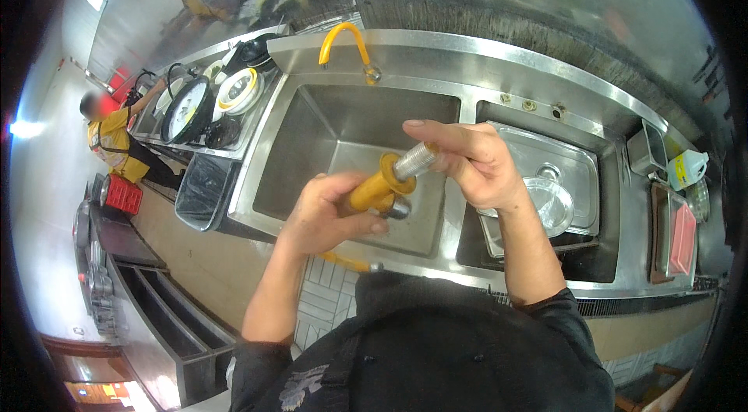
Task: The person wraps Teflon tape around the threaded end of a yellow gas hose, then connects the hose to a gas valve above a commercial sink and tightens it by hand.
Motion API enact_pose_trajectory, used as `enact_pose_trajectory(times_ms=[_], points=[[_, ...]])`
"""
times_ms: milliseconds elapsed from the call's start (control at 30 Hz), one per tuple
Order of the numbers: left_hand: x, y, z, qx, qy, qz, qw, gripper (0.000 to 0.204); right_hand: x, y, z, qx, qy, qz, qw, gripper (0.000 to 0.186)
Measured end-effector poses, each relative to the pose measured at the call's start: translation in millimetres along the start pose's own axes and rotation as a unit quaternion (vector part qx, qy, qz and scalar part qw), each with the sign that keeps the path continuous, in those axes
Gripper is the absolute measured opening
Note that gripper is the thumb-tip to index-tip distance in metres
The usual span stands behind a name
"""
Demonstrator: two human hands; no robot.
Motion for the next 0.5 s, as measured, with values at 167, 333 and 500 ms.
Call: enact_pose_trajectory(times_ms=[167,333,500], points=[[1.3,-11.1,-16.9,-0.007,0.045,-0.067,0.997,0.032,-2.7,-2.9,-7.3,-0.063,-0.014,-0.006,0.998,0.058],[-10.1,-8.1,-63.5,0.182,0.186,-0.181,0.948,0.064,-6.9,1.8,-3.6,-0.092,-0.040,-0.046,0.994,0.052],[-38.0,-12.3,-72.6,0.193,0.299,-0.207,0.911,0.079,-10.1,10.9,9.5,-0.101,-0.054,0.019,0.993,0.031]])
Point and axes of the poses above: each hand's wrist, its own y-axis away from the middle knuckle, its own x-axis out of the back of the hand, z = x × y, the point moved 6 cm from there along -y, towards the middle knuckle, and after that the axes turned 9 degrees about z, right-handed, at the moved point
